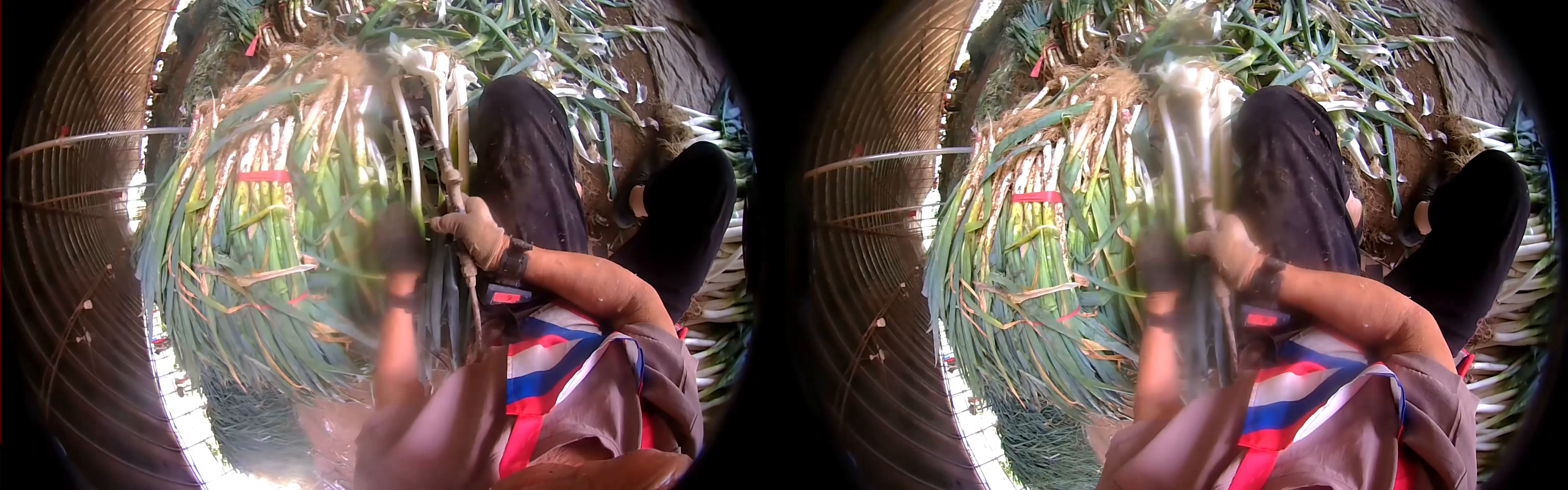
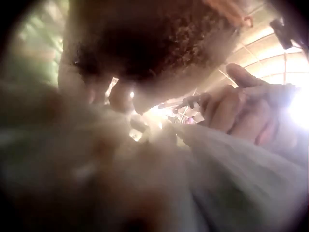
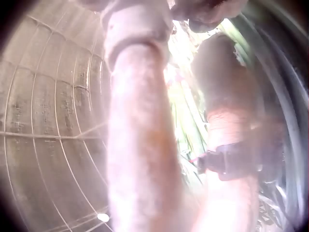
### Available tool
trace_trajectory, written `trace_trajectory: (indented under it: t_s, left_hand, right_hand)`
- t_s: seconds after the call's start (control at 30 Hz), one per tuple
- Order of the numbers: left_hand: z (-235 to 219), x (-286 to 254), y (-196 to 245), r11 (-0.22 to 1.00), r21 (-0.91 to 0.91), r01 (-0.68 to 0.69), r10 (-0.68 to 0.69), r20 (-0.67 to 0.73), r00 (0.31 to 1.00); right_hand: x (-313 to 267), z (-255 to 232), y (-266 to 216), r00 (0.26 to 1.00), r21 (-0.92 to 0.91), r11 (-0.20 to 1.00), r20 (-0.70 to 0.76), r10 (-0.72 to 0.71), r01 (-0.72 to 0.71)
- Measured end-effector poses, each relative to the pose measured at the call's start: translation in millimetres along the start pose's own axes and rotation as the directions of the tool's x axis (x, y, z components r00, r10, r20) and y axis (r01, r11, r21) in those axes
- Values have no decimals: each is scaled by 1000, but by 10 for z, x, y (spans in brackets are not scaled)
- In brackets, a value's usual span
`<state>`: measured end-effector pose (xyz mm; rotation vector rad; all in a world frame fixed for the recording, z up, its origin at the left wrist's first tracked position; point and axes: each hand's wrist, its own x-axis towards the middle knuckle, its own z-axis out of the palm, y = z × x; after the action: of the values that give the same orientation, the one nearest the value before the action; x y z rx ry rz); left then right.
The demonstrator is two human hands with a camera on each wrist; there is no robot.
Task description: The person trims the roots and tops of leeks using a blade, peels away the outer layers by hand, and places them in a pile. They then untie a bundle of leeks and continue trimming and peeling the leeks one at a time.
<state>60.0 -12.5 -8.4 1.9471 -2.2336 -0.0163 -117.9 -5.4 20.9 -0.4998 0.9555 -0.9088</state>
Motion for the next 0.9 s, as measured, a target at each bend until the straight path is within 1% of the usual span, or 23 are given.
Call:
trace_trajectory:
  t_s: [0.03, 0.07, 0.1, 0.13, 0.17, 0.2, 0.23, 0.27, 0.3, 0.33, 0.37, 0.4, 0.5, 0.53, 0.63, 0.77, 0.8, 0.87, 0.9]
  left_hand:
    - [-177, 21, 16, 817, 545, -188, 215, 16, 977]
    - [-159, -1, -42, 778, 623, -78, 118, -22, 993]
    - [-109, -28, -127, 720, 693, 31, 27, -73, 997]
    - [-58, -55, -212, 644, 753, 135, -64, -124, 990]
    - [-21, -92, -324, 709, 679, 190, -146, -122, 982]
    - [20, -128, -426, 775, 583, 244, -225, -107, 969]
    - [63, -140, -537, 864, 417, 281, -284, -57, 957]
    - [96, -137, -662, 915, 253, 314, -324, -4, 946]
    - [146, -126, -755, 931, 113, 348, -355, 49, 934]
    - [157, -97, -850, 931, 8, 365, -364, 85, 927]
    - [186, -97, -912, 926, -73, 371, -362, 118, 925]
    - [188, -97, -951, 913, -149, 381, -361, 145, 921]
    - [209, -158, -973, 874, -304, 379, -333, 192, 923]
    - [220, -192, -968, 863, -337, 377, -327, 196, 925]
    - [307, -264, -1009, 842, -398, 364, -315, 186, 931]
    - [389, -271, -1040, 818, -484, 310, -291, 118, 950]
    - [370, -252, -996, 805, -521, 284, -279, 91, 956]
    - [212, -162, -783, 811, -514, 280, -295, 55, 954]
    - [66, -104, -598, 826, -473, 305, -322, 47, 946]
  right_hand:
    - [-41, 40, -13, 999, 16, 999, 2, -41, 41]
    - [89, 53, 261, 999, -48, 999, -42, -24, 22]
    - [-8, 114, 123, 998, -190, 980, 23, 62, -56]
    - [-11, 198, 216, 993, -326, 940, 22, 117, -103]
    - [-15, 280, 311, 985, -456, 878, 15, 171, -146]
    - [-71, 348, 240, 965, -589, 798, 116, 236, -124]
    - [-133, 391, 174, 928, -706, 703, 205, 313, -81]
    - [-52, 379, 361, 905, -768, 640, 281, 320, 12]
    - [28, 367, 544, 877, -809, 576, 355, 325, 115]
    - [23, 381, 442, 867, -817, 564, 363, 340, 120]
    - [5, 378, 329, 872, -764, 641, 267, 410, -67]
    - [-32, 388, 161, 864, -675, 694, 168, 474, -250]
    - [-45, 290, 223, 924, -480, 832, 105, 368, -276]
    - [-54, 287, 238, 940, -436, 859, 74, 333, -270]
    - [-61, 258, 186, 917, -416, 847, 70, 392, -330]
    - [-34, 255, 320, 922, -492, 830, 124, 367, -264]
    - [-26, 269, 328, 921, -501, 826, 130, 368, -259]
    - [15, 290, 369, 921, -485, 833, 129, 367, -264]
    - [54, 291, 403, 922, -462, 843, 120, 367, -276]
